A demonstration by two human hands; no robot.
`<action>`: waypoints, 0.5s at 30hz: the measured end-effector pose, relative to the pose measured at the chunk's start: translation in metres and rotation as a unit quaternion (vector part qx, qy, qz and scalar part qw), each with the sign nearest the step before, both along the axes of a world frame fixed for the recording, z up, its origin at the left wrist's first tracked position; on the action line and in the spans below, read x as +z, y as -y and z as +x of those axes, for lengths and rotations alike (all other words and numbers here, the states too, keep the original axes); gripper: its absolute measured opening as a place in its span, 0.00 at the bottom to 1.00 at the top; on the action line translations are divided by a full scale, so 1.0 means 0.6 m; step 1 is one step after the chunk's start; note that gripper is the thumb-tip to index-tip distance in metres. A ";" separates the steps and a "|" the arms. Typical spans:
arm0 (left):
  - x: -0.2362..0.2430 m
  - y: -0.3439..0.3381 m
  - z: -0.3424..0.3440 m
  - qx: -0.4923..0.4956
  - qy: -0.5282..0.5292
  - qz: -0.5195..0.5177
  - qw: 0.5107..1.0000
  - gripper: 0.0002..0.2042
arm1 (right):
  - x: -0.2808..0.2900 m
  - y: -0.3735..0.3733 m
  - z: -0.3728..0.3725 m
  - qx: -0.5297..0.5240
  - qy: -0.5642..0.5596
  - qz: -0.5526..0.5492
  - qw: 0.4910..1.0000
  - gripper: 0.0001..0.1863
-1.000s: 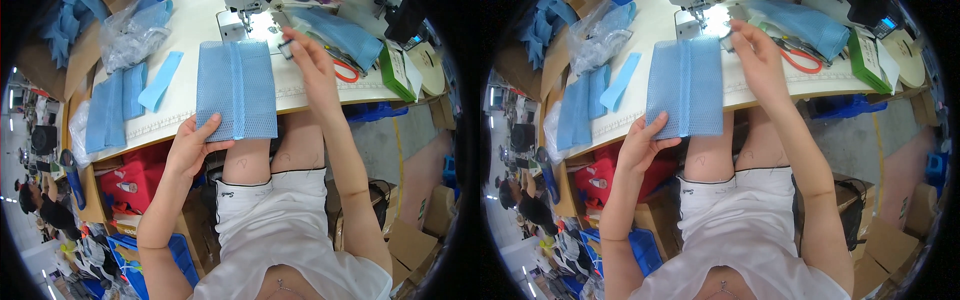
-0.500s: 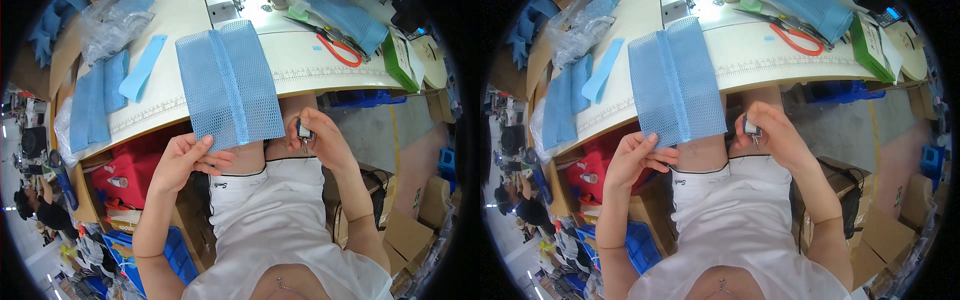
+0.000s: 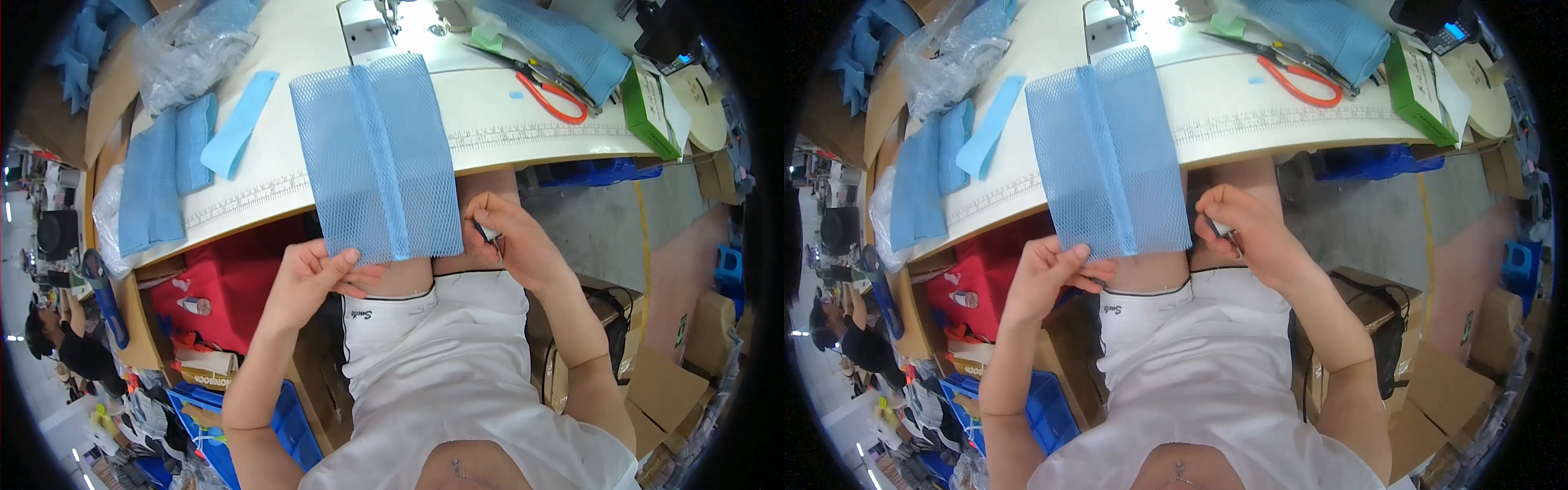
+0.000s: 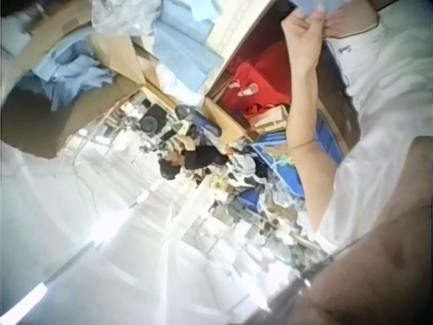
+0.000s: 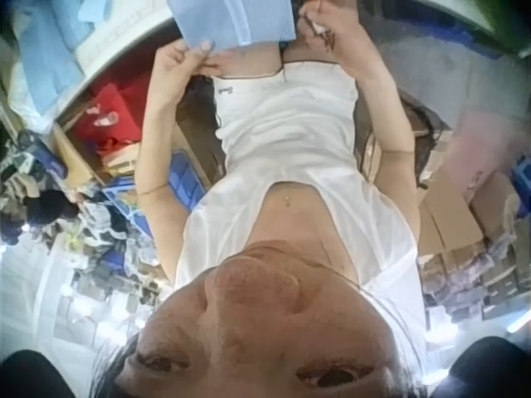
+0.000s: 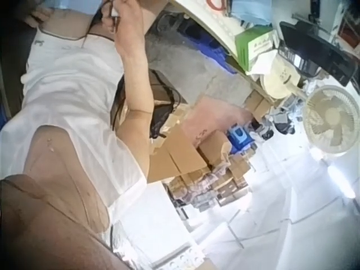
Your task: Sewing blue mesh fabric components and attaching metal clips to assemble small pouches.
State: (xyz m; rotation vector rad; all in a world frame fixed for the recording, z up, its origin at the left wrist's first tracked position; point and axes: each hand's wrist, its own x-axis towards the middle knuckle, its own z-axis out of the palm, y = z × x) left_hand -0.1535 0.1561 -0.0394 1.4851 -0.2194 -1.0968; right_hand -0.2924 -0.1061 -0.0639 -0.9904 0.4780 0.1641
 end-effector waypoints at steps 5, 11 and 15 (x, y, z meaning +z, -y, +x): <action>-0.030 -0.019 -0.024 -0.019 0.009 -0.006 1.000 0.13 | 0.003 -0.012 -0.012 0.055 0.033 -0.035 0.997 0.20; -0.041 -0.021 -0.034 -0.006 -0.010 -0.005 1.000 0.13 | -0.008 -0.034 -0.013 0.113 0.062 -0.223 0.966 0.15; -0.045 -0.022 -0.023 -0.014 -0.077 -0.030 0.996 0.15 | -0.004 -0.032 -0.010 0.081 -0.001 -0.182 0.980 0.14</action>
